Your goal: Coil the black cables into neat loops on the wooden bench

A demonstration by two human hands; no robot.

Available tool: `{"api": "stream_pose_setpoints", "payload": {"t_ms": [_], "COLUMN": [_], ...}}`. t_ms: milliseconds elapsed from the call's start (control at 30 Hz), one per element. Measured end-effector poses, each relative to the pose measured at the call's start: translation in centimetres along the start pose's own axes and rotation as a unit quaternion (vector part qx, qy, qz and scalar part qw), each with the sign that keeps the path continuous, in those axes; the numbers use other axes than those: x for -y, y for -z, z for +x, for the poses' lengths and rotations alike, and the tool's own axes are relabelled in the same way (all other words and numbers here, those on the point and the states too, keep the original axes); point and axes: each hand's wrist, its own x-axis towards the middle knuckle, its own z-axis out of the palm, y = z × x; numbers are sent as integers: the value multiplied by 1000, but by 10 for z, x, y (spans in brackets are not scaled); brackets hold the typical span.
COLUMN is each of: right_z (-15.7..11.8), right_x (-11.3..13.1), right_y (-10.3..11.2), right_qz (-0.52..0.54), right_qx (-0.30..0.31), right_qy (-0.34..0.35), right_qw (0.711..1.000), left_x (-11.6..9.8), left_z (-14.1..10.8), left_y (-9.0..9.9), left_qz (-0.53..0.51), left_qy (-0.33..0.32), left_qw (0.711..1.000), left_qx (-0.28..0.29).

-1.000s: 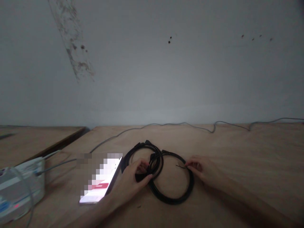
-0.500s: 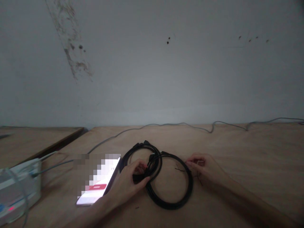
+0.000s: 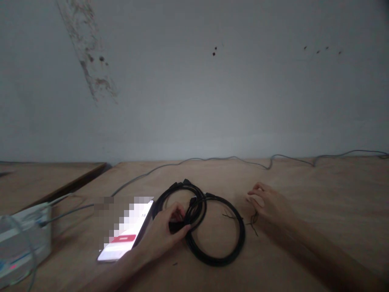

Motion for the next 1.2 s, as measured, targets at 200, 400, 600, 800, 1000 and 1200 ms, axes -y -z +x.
{"api": "stream_pose_setpoints", "payload": {"t_ms": [200,400,600,800,1000,1200], "right_z": [-9,-18,-19,-20,-21,-21], "right_x": [26,37,32,34,33,32], "right_y": [-4,-19,-26,-26,-31,-32], "right_qz": [112,145,159,150,166,159], "right_qx": [46,79,79,75,79,82], "right_qy": [50,99,85,68,79,76], "right_qw": [991,981,980,983,980,981], "left_x": [4,4,2,7,7,4], "left_z": [-1,0,1,1,1,1], "left_y": [-1,-1,2,-1,0,3], "left_qz": [-14,-18,21,32,13,63], "left_qy": [-8,9,18,38,-5,-26], "left_qw": [1000,1000,999,999,1000,998], "left_qx": [-3,-23,-27,-13,-24,-14]}}
